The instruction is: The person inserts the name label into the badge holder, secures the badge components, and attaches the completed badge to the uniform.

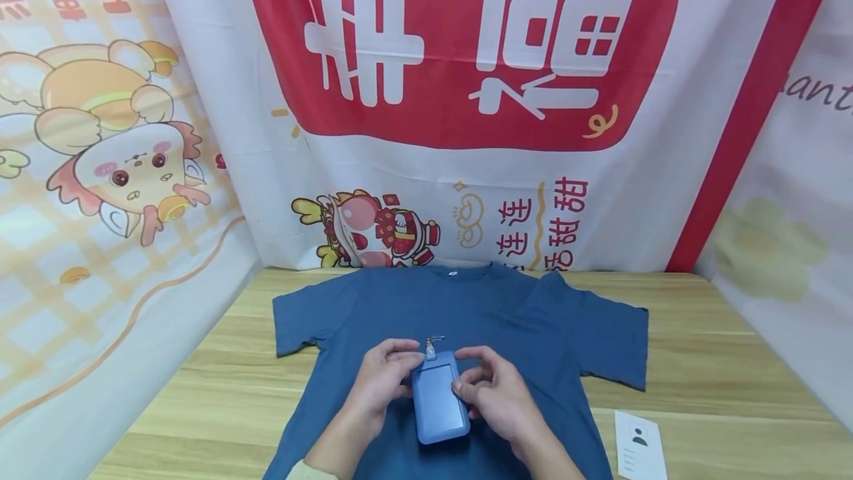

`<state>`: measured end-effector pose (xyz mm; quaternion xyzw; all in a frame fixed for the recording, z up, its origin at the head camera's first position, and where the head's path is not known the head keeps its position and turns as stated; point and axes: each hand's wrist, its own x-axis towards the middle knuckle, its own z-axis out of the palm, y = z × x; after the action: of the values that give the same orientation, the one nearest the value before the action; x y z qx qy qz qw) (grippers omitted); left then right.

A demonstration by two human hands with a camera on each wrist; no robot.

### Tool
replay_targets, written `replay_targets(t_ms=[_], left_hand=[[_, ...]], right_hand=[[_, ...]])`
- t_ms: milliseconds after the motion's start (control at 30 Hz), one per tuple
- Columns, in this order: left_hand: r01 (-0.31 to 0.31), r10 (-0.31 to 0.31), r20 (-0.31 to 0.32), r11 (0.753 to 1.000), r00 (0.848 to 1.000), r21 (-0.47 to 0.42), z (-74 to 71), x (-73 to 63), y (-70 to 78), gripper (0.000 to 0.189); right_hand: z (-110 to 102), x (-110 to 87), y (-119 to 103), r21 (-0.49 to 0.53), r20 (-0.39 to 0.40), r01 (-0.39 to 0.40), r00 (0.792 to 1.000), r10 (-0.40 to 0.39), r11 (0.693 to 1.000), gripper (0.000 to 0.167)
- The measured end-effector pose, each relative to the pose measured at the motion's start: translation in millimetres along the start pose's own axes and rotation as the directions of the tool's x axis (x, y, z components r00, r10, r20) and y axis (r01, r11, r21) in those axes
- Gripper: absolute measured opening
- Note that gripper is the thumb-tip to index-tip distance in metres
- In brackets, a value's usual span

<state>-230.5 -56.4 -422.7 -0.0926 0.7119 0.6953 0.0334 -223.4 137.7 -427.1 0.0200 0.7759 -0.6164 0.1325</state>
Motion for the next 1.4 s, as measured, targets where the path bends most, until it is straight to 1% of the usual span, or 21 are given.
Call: replay_targets(t_ms=[100,167,233,500,633,767,900,1067,1133,1233,1333,1400], left_hand=[[0.035,-0.035,-0.003,0.999,0.999,0.012,-0.2,0.6,0.4,0.037],[0.045,-0.044,-0.005,0.999,0.999,0.017,0.4,0.2,0.7,0.037],[0.041,-0.040,-0.007,0.999,0.999,0.020,0.9,-0.2,0.3,0.037],[0.012,-0.013,-0.023,1.000,1.000,-0.015,2.1,0.2,-3.1,0.039],[-0.007,0.006,-0.029,0.999,1.000,-0.036,2.2,1.2,-5.0,0.044],[-0.010,0.010,-0.007,0.999,1.000,-0.035,0.9,2.1,-5.1,0.050],[0.001,0.000,0.020,1.000,1.000,-0.020,-1.7,2.8,-3.5,0.054],[0.032,-0.030,0.057,0.999,0.998,-0.027,-5.9,4.8,1.2,0.057],[0.039,-0.037,0.062,0.999,0.997,-0.029,-6.4,5.0,2.0,0.056],[0.017,-0.016,0.045,1.000,0.999,-0.021,-6.3,5.2,0.4,0.050],[-0.011,0.011,0.014,1.000,1.000,-0.004,-6.3,5.6,-2.1,0.043],[-0.019,0.019,-0.003,1.000,1.000,0.006,-6.3,6.6,-3.3,0.041]], right_hand=[[0.2,-0.4,0.3,0.001,0.028,0.003,1.000,-0.003,1.000,0.048],[0.8,-0.7,0.3,-0.001,0.033,0.002,0.999,-0.002,1.000,0.048],[1.5,-0.9,0.3,-0.001,0.032,-0.002,1.000,0.002,1.000,0.048],[2.2,-1.9,1.4,-0.014,-0.001,-0.006,1.000,0.006,1.000,0.046],[2.1,-2.6,1.4,-0.009,-0.008,-0.005,1.000,0.005,1.000,0.046],[1.8,-3.1,0.8,-0.007,-0.008,-0.013,1.000,0.013,1.000,0.044],[0.9,-3.0,1.7,-0.006,0.006,-0.011,1.000,0.011,1.000,0.045],[-0.5,-0.8,2.7,-0.006,0.032,-0.006,0.999,0.006,1.000,0.047],[-0.9,0.0,2.9,-0.010,0.037,-0.011,0.999,0.012,1.000,0.047],[-1.4,0.5,3.5,-0.022,0.059,-0.012,0.998,0.014,1.000,0.047],[-1.5,0.4,4.1,-0.032,0.089,-0.004,0.996,0.007,0.999,0.049],[-1.4,0.0,3.9,-0.034,0.105,0.002,0.994,0.001,0.999,0.050]])
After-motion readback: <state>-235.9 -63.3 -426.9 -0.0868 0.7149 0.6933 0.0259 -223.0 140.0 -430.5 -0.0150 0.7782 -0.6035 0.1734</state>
